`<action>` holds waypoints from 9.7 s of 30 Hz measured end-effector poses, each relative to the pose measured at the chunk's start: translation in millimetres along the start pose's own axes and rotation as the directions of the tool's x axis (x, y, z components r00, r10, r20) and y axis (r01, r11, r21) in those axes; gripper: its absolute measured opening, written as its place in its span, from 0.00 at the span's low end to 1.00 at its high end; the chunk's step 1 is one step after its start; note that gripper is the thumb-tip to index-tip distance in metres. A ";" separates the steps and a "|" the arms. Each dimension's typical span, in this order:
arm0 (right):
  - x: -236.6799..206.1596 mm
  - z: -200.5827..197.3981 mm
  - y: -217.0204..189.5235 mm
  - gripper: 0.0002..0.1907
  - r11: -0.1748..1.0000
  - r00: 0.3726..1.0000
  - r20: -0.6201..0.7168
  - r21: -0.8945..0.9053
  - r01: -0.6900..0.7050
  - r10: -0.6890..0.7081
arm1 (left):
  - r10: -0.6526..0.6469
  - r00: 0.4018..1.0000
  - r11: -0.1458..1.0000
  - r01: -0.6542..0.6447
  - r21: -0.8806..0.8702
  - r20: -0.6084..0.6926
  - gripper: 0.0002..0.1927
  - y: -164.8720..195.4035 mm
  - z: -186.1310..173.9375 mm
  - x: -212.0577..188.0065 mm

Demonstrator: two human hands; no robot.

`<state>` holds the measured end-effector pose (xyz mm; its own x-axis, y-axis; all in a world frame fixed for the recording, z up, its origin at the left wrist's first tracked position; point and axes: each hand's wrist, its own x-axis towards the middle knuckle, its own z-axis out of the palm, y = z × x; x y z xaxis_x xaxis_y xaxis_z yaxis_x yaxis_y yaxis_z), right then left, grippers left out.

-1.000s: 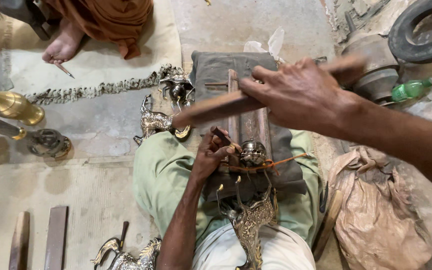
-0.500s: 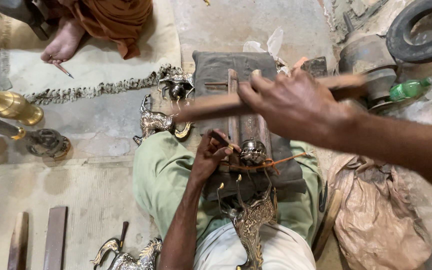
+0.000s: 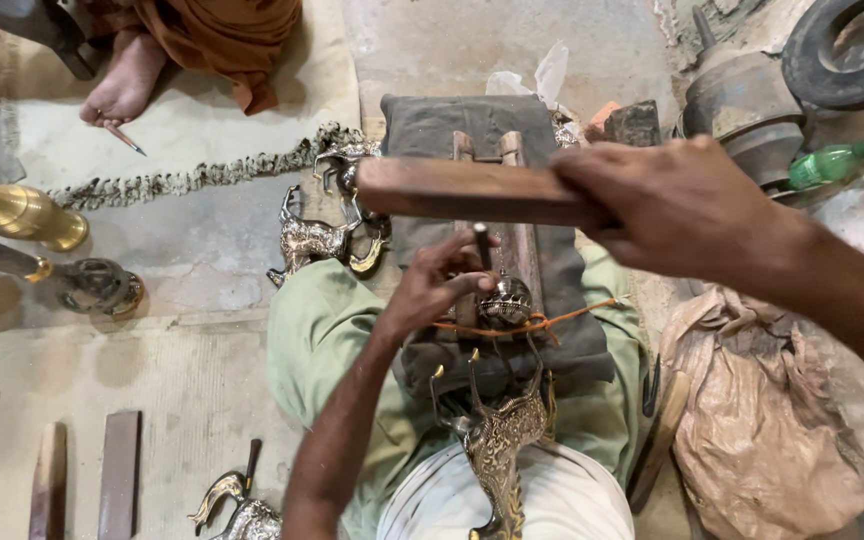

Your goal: The person sits on the floor with an ornate metal animal figurine resting on a cushioned pad on their lap. They hold a small punch against the figurine's surface and repeatedly strike it with a wooden mallet, repositioning the punch to work different spots, and briefly lift and turn the figurine near the end.

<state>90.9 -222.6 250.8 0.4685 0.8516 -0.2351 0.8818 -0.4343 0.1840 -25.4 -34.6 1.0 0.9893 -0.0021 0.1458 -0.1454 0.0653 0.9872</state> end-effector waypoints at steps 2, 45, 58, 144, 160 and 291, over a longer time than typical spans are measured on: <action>-8.9 14.0 13.9 0.28 0.989 0.989 -0.143 0.135 0.053 -0.033 | 0.024 0.998 0.987 -0.031 0.155 0.051 0.30 4.3 -6.9 8.2; -58.4 54.5 49.0 0.33 0.931 0.960 0.185 0.264 -0.252 0.208 | 0.032 0.973 0.993 -0.056 0.100 0.227 0.29 9.5 -20.0 8.2; -66.2 51.8 44.3 0.33 0.936 0.969 0.120 0.255 -0.242 0.218 | 0.093 0.955 0.982 -0.135 0.135 0.283 0.24 18.4 -21.5 14.5; -87.4 160.9 57.2 0.26 0.966 0.836 -0.486 0.096 -0.239 0.255 | 0.105 0.911 0.948 -0.213 0.238 0.398 0.24 63.3 -7.6 27.5; -96.8 183.5 53.5 0.25 0.782 0.766 -0.287 0.469 -0.411 0.575 | 0.049 0.879 0.949 -0.188 0.252 0.474 0.26 58.9 -6.5 40.2; -147.3 252.4 -7.8 0.33 0.341 0.706 0.003 0.874 -0.347 0.709 | -0.181 0.885 0.738 -0.166 0.654 0.429 0.22 107.9 45.4 50.1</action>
<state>28.8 -418.8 43.2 0.9556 0.2921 -0.0384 0.1862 -0.6999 -0.6895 7.9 -73.0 117.8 0.8969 -0.4416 -0.0216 -0.2794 -0.6039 0.7465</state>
